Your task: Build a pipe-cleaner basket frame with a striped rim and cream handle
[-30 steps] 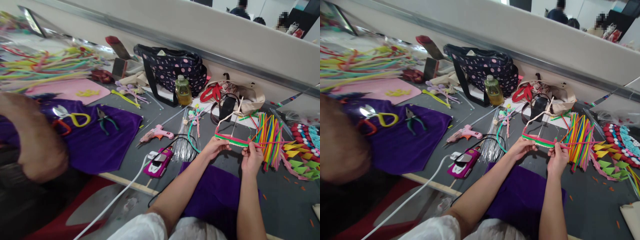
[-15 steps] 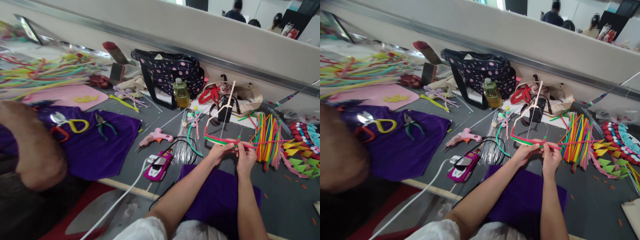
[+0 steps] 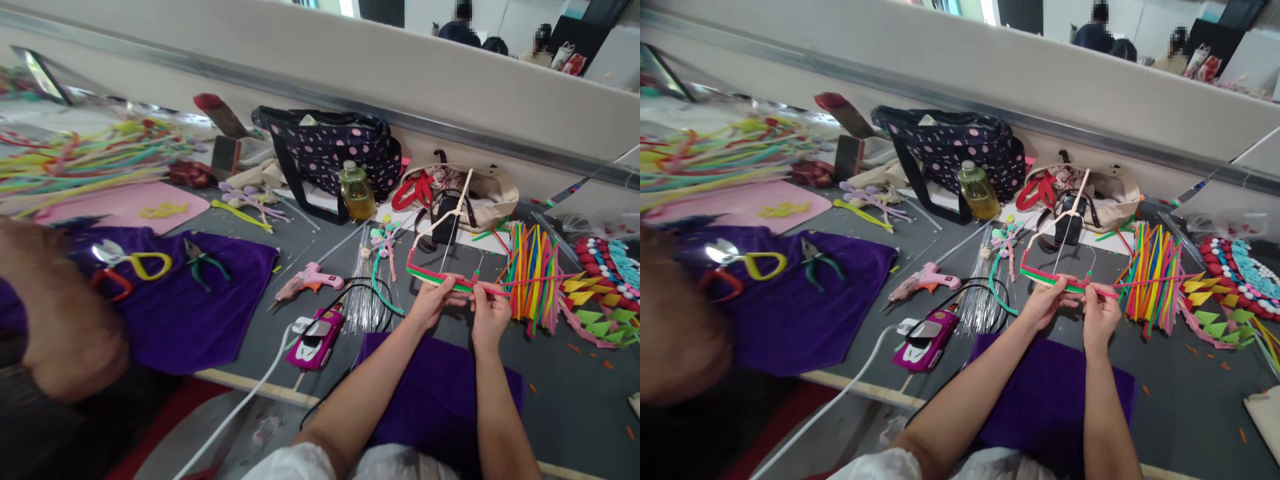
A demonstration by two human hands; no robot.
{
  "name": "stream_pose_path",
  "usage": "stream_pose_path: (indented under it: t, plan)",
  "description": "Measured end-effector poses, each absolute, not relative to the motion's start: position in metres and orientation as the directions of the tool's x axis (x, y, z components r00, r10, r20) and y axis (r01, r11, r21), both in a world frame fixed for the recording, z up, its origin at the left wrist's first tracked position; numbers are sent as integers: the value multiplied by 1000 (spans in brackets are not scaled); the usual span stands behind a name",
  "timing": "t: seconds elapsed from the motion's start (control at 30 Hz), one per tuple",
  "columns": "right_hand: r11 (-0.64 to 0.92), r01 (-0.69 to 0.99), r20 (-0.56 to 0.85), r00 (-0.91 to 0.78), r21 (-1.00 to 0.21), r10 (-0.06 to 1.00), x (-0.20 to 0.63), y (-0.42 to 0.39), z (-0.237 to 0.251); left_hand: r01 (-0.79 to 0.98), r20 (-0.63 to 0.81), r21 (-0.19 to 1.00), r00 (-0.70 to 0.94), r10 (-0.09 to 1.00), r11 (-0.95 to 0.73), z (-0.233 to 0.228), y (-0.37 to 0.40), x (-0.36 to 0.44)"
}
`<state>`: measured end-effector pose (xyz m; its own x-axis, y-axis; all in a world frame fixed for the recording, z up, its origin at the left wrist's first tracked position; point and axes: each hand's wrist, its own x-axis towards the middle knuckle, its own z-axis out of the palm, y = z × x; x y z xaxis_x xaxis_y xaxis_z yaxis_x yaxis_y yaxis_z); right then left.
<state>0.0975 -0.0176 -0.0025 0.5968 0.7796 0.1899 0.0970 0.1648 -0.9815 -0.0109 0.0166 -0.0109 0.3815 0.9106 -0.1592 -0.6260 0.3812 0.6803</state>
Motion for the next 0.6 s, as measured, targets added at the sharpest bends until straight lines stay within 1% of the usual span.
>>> stream_pose_path:
  t: [0.17,0.23,0.33,0.47,0.6]
  plan:
    - [163,141,215,620,-977,755,99,-17,-5,-617,-171,682,389,905,394,-7,15,-11]
    - [176,165,240,627,-971,741,99,-18,-4,-626,-184,668,384,905,402,-7,15,-11]
    - [198,156,252,625,-968,739,99,-19,-5,-653,-225,630,364,904,420,-10,18,-13]
    - [206,85,214,624,-975,752,102,-17,-8,-686,-254,618,287,924,383,-15,25,-19]
    - [192,-82,106,597,-978,795,104,-12,-9,-689,-241,640,240,940,340,-16,25,-21]
